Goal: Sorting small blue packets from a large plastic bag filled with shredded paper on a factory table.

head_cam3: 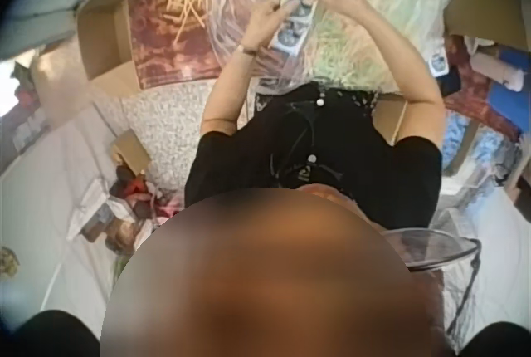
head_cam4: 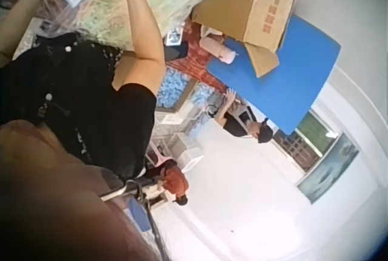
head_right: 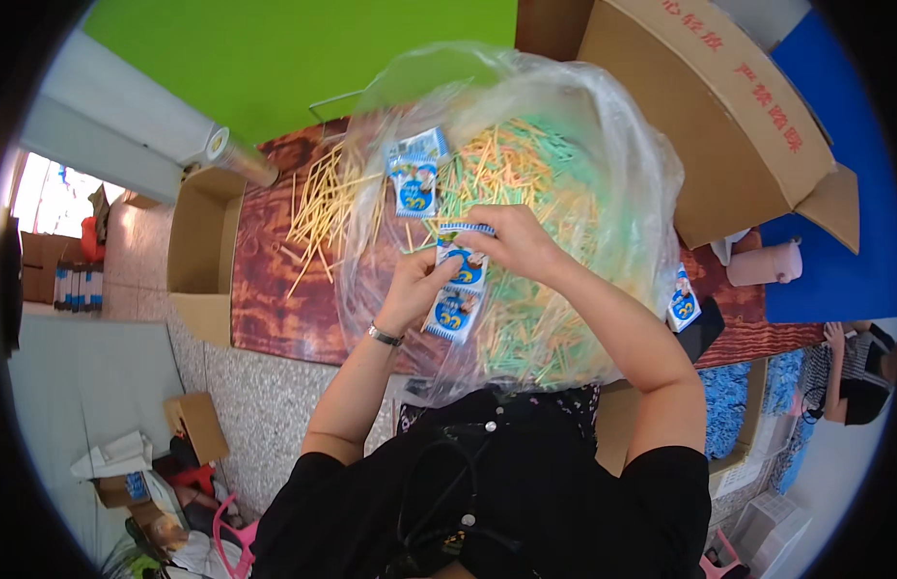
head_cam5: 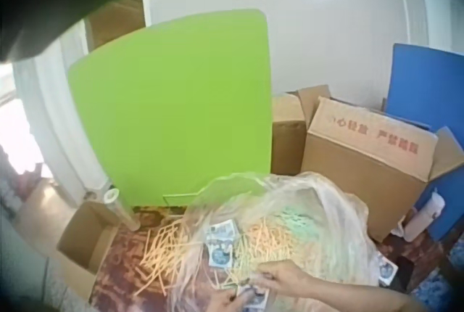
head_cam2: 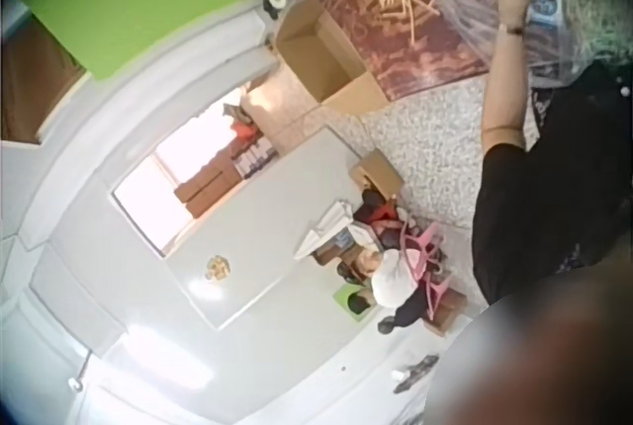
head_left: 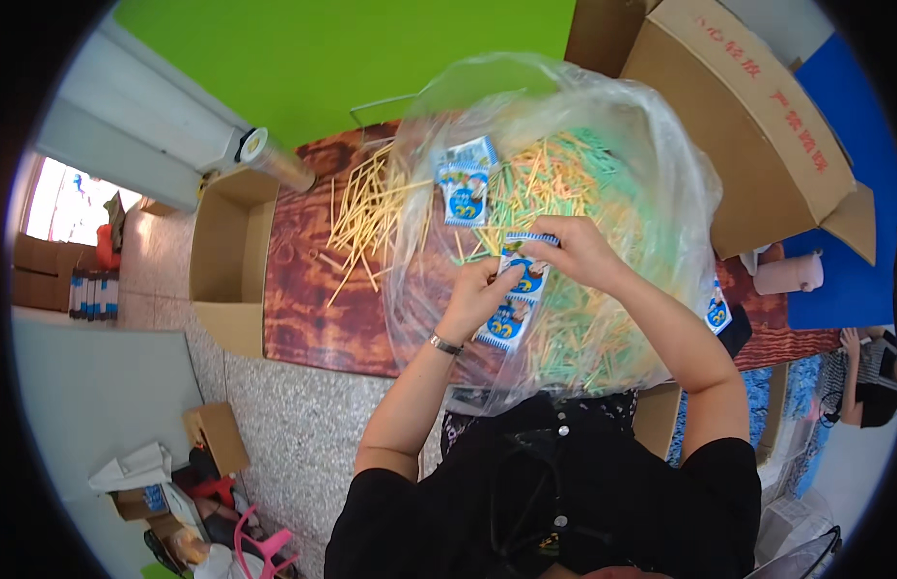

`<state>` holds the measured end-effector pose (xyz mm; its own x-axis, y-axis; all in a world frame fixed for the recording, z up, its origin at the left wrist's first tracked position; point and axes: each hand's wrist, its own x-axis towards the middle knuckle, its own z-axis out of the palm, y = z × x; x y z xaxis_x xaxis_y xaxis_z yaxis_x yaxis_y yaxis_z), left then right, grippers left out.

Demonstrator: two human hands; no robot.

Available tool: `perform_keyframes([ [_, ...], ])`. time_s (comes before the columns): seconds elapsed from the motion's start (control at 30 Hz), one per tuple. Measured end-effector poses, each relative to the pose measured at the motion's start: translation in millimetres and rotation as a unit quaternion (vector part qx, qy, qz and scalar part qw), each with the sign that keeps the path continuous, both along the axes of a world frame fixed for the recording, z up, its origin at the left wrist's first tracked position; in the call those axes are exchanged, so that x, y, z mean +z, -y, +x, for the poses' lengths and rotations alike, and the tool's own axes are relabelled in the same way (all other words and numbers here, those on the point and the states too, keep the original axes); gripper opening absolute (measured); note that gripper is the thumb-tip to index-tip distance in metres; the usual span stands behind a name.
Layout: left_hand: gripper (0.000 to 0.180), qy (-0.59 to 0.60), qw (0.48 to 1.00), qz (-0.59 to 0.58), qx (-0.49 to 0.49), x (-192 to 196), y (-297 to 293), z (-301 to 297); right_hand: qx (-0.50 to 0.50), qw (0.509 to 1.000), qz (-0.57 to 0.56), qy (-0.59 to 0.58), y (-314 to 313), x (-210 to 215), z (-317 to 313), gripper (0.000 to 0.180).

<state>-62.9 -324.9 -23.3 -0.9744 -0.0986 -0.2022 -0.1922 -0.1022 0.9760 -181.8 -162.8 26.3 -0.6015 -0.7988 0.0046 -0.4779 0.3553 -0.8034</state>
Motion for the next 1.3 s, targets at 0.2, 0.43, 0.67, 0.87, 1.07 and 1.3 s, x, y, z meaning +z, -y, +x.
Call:
perform_keyframes([
  [0.2, 0.026, -0.055, 0.988, -0.137, 0.045, -13.4, 3.8, -27.5, 0.058, 0.996, -0.04, -0.053, -1.4, 15.5, -20.7, 0.017],
  [0.43, 0.043, -0.104, 0.985, -0.113, 0.082, -13.8, -9.2, -48.2, -0.175, 0.982, 0.011, -0.069, -43.5, -64.6, -175.6, 0.024],
  [0.67, 0.04, -0.034, 0.994, -0.076, 0.073, -33.7, -7.9, -31.8, -0.164, 0.878, 0.381, -0.238, -74.9, -89.1, -225.2, 0.032],
  [0.87, 0.019, -0.05, 0.992, -0.109, 0.043, -30.8, -1.7, -30.8, -0.184, 0.877, 0.371, -0.243, -63.9, -94.0, -227.0, 0.04],
  [1.07, 0.017, -0.008, 0.995, -0.084, 0.057, -24.6, -1.2, -29.8, -0.181, 0.895, 0.373, -0.168, -51.2, -78.3, -220.3, 0.044],
  [1.3, 0.015, -0.053, 0.993, -0.085, 0.062, -18.2, -5.2, -28.0, -0.148, 0.878, 0.377, -0.255, -57.3, -86.9, -225.5, 0.042],
])
